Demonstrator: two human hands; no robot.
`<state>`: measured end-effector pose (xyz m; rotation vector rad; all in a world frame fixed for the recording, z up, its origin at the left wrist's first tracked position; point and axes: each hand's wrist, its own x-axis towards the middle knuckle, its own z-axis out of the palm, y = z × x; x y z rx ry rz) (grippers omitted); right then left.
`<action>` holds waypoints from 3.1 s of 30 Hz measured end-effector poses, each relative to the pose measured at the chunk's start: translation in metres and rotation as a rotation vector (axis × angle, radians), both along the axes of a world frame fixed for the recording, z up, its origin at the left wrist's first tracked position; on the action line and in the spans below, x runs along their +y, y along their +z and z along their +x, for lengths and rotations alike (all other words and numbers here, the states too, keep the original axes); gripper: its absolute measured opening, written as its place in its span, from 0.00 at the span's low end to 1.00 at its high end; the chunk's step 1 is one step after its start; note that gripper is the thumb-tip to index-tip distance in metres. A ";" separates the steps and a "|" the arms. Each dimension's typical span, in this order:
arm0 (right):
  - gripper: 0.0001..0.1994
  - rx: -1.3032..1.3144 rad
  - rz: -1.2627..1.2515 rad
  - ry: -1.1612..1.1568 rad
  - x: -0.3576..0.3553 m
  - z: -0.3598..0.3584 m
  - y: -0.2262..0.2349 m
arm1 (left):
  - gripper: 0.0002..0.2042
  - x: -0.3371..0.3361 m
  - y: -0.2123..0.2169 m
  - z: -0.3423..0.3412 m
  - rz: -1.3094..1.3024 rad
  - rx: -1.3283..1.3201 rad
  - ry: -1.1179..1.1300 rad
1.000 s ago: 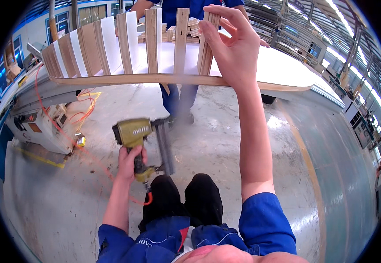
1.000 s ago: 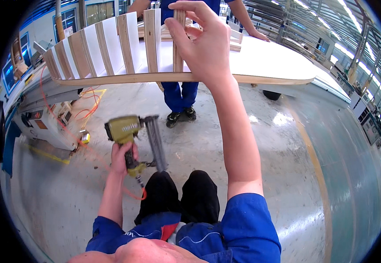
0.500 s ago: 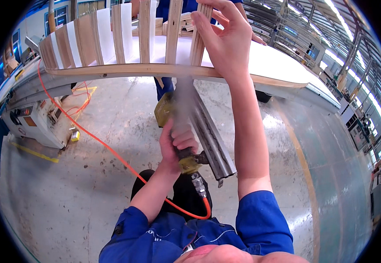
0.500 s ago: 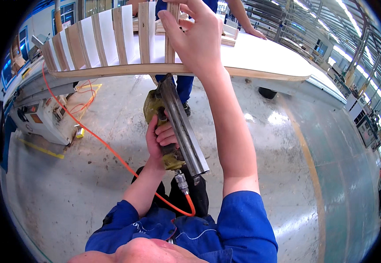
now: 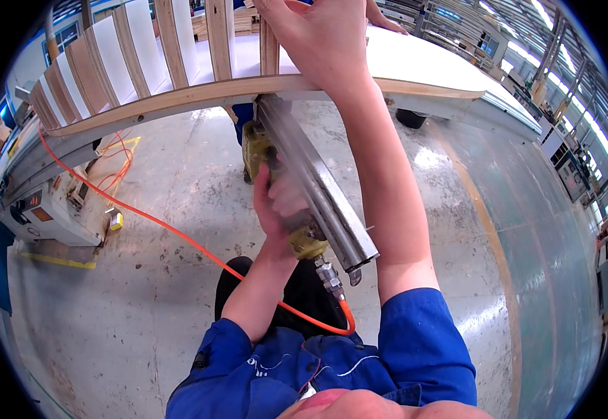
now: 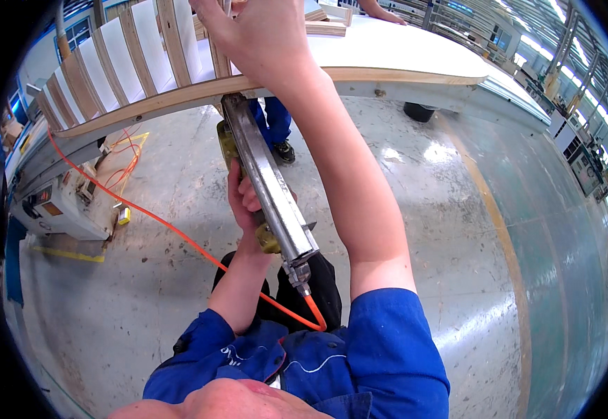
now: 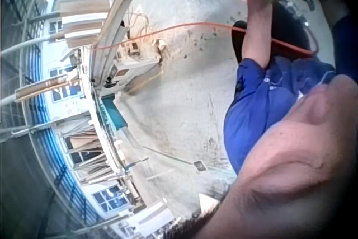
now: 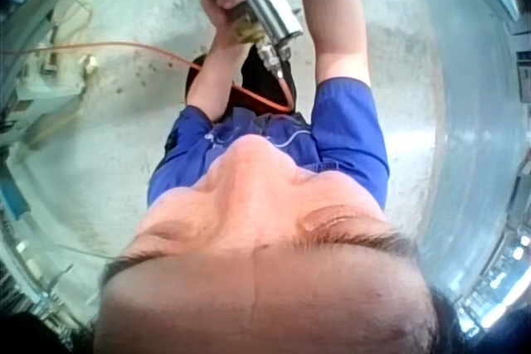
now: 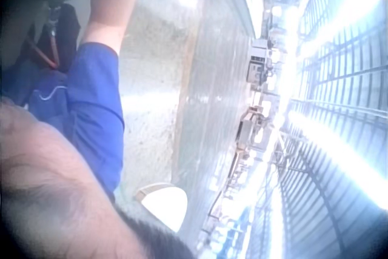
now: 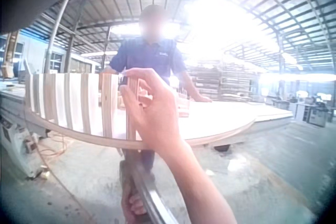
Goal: The person kneels on the floor and assembles a wooden frame by attaching vertical slats to a curved base. They use a pneumatic nail gun to secure each slat in place, picking up pieces from a nearby table and aligning them before fastening.
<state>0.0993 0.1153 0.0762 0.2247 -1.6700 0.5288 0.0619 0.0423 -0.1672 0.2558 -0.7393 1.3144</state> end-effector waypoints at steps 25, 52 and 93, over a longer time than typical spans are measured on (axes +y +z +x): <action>0.15 -0.042 -0.086 -0.052 -0.013 0.002 0.002 | 0.23 -0.020 0.021 0.016 0.051 0.050 -0.004; 0.15 -0.028 -0.073 -0.096 -0.010 0.004 0.000 | 0.16 -0.039 0.024 0.021 -0.059 -0.098 -0.062; 0.15 -0.024 -0.004 -0.145 -0.010 -0.002 -0.003 | 0.14 -0.071 0.040 0.028 -0.131 -0.160 -0.096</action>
